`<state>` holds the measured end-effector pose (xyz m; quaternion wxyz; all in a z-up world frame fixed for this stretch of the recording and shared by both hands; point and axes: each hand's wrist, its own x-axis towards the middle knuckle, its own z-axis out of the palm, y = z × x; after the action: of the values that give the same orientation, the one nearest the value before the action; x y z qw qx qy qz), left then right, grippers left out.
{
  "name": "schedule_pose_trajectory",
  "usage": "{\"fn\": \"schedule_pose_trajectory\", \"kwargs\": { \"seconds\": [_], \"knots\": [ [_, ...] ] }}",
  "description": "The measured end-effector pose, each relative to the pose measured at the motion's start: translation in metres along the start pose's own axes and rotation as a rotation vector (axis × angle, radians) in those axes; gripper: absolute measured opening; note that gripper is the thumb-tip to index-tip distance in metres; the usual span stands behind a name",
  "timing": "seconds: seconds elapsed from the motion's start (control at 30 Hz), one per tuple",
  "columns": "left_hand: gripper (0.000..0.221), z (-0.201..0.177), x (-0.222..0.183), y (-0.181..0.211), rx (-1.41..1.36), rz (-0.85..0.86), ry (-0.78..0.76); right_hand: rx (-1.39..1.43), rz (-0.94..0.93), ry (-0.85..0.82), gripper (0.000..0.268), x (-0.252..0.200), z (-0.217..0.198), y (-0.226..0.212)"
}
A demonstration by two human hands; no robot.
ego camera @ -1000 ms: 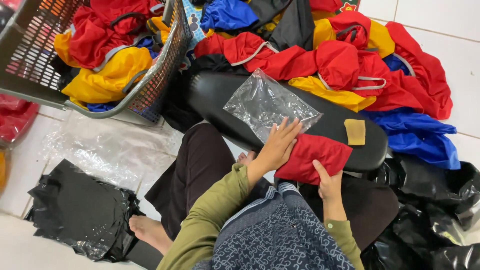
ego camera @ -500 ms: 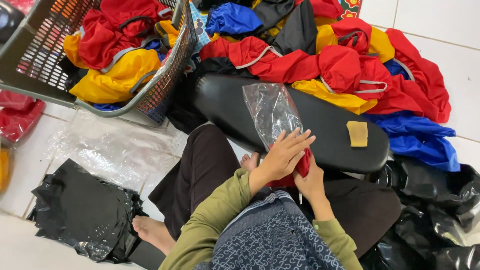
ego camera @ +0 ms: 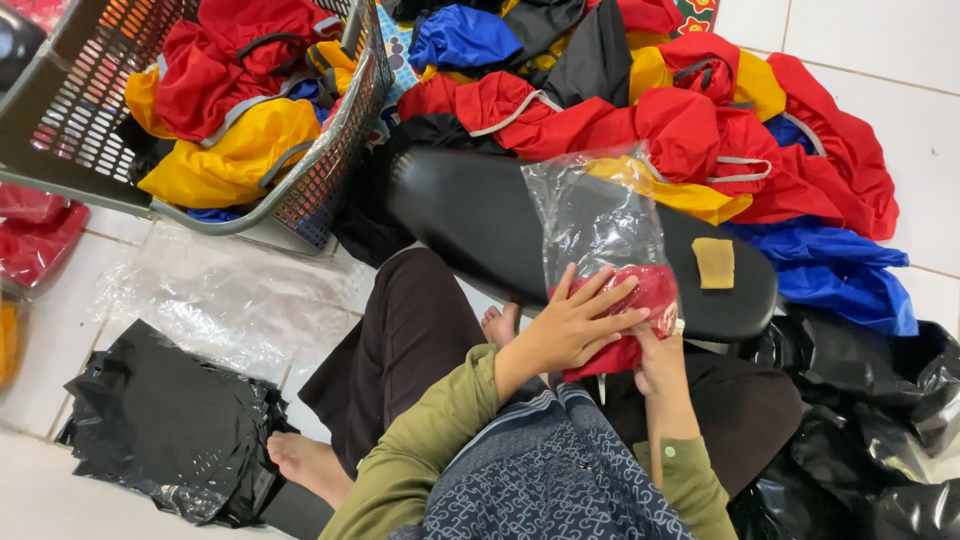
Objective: Cleaning red fabric covers with a sponge, folding them, and placing them into plastic bags, then trimming loose threads with scissors.
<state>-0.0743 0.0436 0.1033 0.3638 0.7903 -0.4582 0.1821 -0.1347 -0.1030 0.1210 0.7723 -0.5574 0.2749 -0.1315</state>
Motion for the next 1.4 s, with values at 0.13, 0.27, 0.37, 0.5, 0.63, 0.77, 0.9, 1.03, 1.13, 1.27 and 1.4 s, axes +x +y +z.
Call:
{"fn": "schedule_pose_trajectory", "kwargs": {
  "seconds": [0.13,0.27,0.37,0.5,0.63,0.77,0.9,1.03,1.13,1.27,1.4],
  "knots": [
    [0.055,-0.019,-0.004,0.007,-0.172,-0.035,-0.042,0.206,0.119,0.016,0.036,0.023,-0.038,0.030],
    [0.080,-0.011,0.002,0.014,-0.499,-0.650,0.313,0.215,0.164,0.016,0.028,0.015,-0.032,0.033],
    [0.114,0.023,-0.019,-0.009,-0.923,-1.296,0.364,0.188,0.194,0.025,0.029,0.019,-0.035,0.055],
    [0.096,0.040,-0.030,-0.016,-1.208,-1.437,0.278,0.226,0.307,0.059,0.032,0.009,-0.013,0.030],
    [0.095,0.021,-0.013,-0.014,-1.073,-1.418,0.279,0.516,0.523,0.174,0.037,-0.006,-0.014,0.038],
    [0.104,0.026,-0.016,-0.023,-1.022,-1.473,0.264,0.346,0.248,-0.083,0.039,-0.021,-0.004,0.052],
    [0.122,0.002,-0.005,-0.007,-0.846,-1.450,0.058,0.198,0.137,0.092,0.040,-0.011,0.013,0.058],
    [0.127,0.017,-0.008,0.000,-0.867,-1.425,0.125,0.096,0.014,0.167,0.038,0.016,0.005,0.084],
    [0.115,0.023,-0.011,-0.006,-0.937,-1.519,0.124,-0.036,0.063,0.246,0.028,0.019,-0.001,0.091],
    [0.118,0.017,-0.012,-0.012,-0.960,-1.501,0.094,0.105,0.140,0.228,0.014,-0.006,-0.006,0.082],
    [0.116,0.026,-0.015,-0.018,-0.937,-1.464,0.058,0.650,0.312,0.135,0.018,0.023,-0.041,0.127]
  ]
}}
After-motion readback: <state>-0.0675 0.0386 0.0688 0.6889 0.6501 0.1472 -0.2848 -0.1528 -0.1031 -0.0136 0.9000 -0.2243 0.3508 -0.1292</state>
